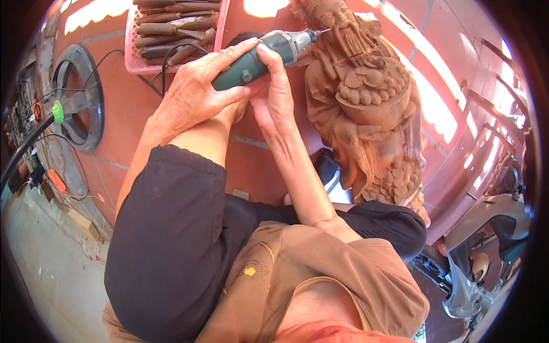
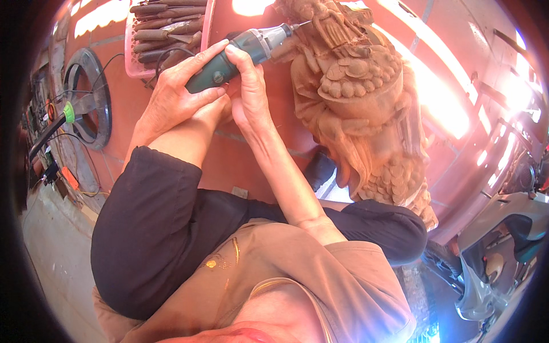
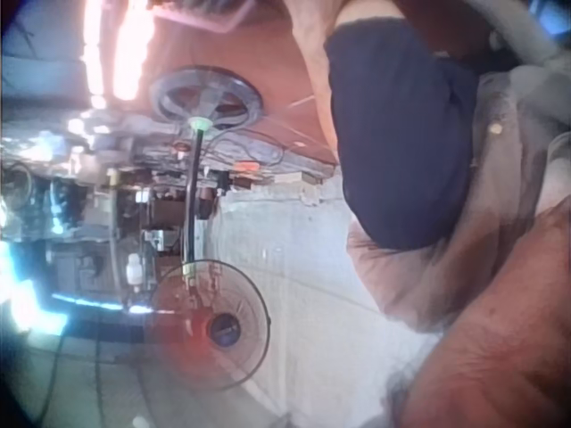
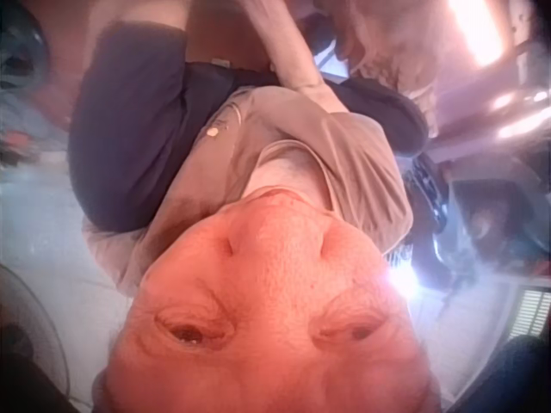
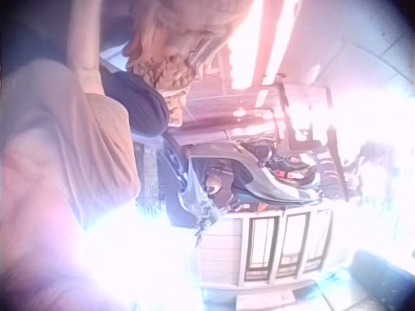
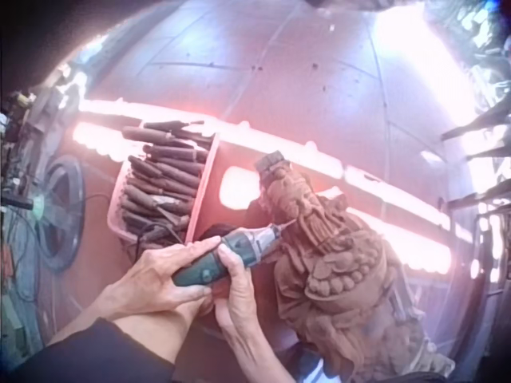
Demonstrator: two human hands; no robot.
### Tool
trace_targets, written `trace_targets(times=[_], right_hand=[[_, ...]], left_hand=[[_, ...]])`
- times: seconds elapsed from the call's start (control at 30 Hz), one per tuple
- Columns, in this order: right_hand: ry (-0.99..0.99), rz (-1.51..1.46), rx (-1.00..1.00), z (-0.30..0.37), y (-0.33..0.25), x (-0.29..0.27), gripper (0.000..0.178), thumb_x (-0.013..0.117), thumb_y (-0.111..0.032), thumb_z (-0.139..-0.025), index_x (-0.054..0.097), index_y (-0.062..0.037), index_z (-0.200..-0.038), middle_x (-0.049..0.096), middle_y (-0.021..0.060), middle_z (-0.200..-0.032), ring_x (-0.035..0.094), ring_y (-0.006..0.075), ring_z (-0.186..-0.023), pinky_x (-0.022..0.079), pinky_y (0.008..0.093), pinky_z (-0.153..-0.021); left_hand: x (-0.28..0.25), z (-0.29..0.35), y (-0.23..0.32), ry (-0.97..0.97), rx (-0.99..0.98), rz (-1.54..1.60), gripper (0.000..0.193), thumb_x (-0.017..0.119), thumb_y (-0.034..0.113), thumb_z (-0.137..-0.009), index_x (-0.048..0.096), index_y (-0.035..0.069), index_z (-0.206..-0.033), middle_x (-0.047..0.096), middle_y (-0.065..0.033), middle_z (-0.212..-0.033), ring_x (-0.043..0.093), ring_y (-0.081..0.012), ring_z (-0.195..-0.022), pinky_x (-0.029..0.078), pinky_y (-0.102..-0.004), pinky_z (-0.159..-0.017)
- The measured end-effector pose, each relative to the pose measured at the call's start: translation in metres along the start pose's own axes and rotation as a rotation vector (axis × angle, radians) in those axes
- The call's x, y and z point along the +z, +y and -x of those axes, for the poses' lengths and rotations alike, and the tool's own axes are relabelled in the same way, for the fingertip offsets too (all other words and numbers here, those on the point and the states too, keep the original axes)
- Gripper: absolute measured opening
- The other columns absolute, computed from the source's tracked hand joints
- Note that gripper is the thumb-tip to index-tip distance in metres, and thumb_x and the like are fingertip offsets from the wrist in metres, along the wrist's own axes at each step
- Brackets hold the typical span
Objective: The person uses a rotary carving tool to refine details on a large wooden sculpture. They hold the tool with both hands and carefully shape the surface of the wood, focusing on intricate patterns.
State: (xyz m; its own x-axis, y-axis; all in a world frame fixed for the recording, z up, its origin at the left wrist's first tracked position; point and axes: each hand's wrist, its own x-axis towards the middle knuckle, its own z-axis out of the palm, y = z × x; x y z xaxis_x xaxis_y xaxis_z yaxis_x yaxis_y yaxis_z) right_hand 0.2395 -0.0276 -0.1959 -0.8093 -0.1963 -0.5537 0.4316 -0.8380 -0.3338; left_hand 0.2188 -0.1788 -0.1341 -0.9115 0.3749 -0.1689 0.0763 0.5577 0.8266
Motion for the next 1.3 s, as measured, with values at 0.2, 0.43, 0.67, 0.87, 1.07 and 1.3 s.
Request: trace_targets(times=[0.2,0.43,0.67,0.87,1.07,1.3], right_hand=[[0.022,-0.001,-0.002,0.002,0.002,-0.0033,0.041,0.075,-0.03,-0.096,0.061,-0.0103,-0.129,0.067,0.0015,-0.119,0.065,0.0144,-0.113,0.053,0.0358,-0.103],[0.025,0.007,0.003,0.0048,0.0015,-0.001,0.041,0.075,-0.031,-0.096,0.06,-0.0113,-0.129,0.067,0.0009,-0.119,0.065,0.0138,-0.113,0.054,0.0353,-0.101],[0.018,-0.013,-0.001,0.0052,0.0038,-0.0036,0.041,0.075,-0.03,-0.096,0.06,-0.0106,-0.129,0.066,0.0019,-0.12,0.065,0.0146,-0.113,0.054,0.036,-0.102],[0.02,0.02,-0.011,0.002,0.0021,-0.002,0.041,0.075,-0.03,-0.095,0.06,-0.0101,-0.128,0.066,0.0018,-0.119,0.064,0.0145,-0.113,0.053,0.0355,-0.102],[0.036,0.022,-0.008,0.0051,0.0018,-0.0015,0.042,0.076,-0.031,-0.095,0.061,-0.0106,-0.128,0.067,0.0014,-0.118,0.065,0.0139,-0.113,0.054,0.0348,-0.101],[0.047,0.02,0.002,0.0062,0.0016,-0.0032,0.042,0.076,-0.031,-0.094,0.061,-0.0109,-0.128,0.067,0.0009,-0.118,0.065,0.0136,-0.112,0.054,0.0345,-0.101]], left_hand=[[0.0018,0.0006,-0.0009,-0.026,-0.022,0.014,0.073,0.085,0.017,-0.08,0.059,0.016,-0.149,0.07,-0.0202,-0.13,0.07,-0.0385,-0.114,0.056,-0.0441,-0.099],[0.001,0.0023,-0.0014,-0.033,-0.02,0.021,0.074,0.084,0.016,-0.08,0.059,0.016,-0.149,0.071,-0.0207,-0.129,0.07,-0.0389,-0.114,0.056,-0.0442,-0.098],[0.0009,0.0019,-0.0019,-0.047,-0.009,0.012,0.073,0.083,0.016,-0.08,0.059,0.016,-0.149,0.071,-0.0212,-0.128,0.07,-0.0393,-0.113,0.056,-0.0439,-0.098],[0.002,0.0016,-0.0018,-0.022,-0.026,0.023,0.073,0.083,0.017,-0.08,0.059,0.016,-0.149,0.07,-0.0217,-0.129,0.07,-0.0395,-0.113,0.056,-0.044,-0.099],[0.0037,0.0032,-0.004,-0.013,-0.012,0.022,0.073,0.083,0.018,-0.081,0.059,0.017,-0.15,0.071,-0.0219,-0.128,0.07,-0.0398,-0.113,0.056,-0.044,-0.099],[0.0031,0.0028,-0.0025,-0.031,-0.028,0.031,0.073,0.083,0.018,-0.081,0.059,0.016,-0.15,0.071,-0.0223,-0.126,0.07,-0.04,-0.112,0.056,-0.0446,-0.097]])
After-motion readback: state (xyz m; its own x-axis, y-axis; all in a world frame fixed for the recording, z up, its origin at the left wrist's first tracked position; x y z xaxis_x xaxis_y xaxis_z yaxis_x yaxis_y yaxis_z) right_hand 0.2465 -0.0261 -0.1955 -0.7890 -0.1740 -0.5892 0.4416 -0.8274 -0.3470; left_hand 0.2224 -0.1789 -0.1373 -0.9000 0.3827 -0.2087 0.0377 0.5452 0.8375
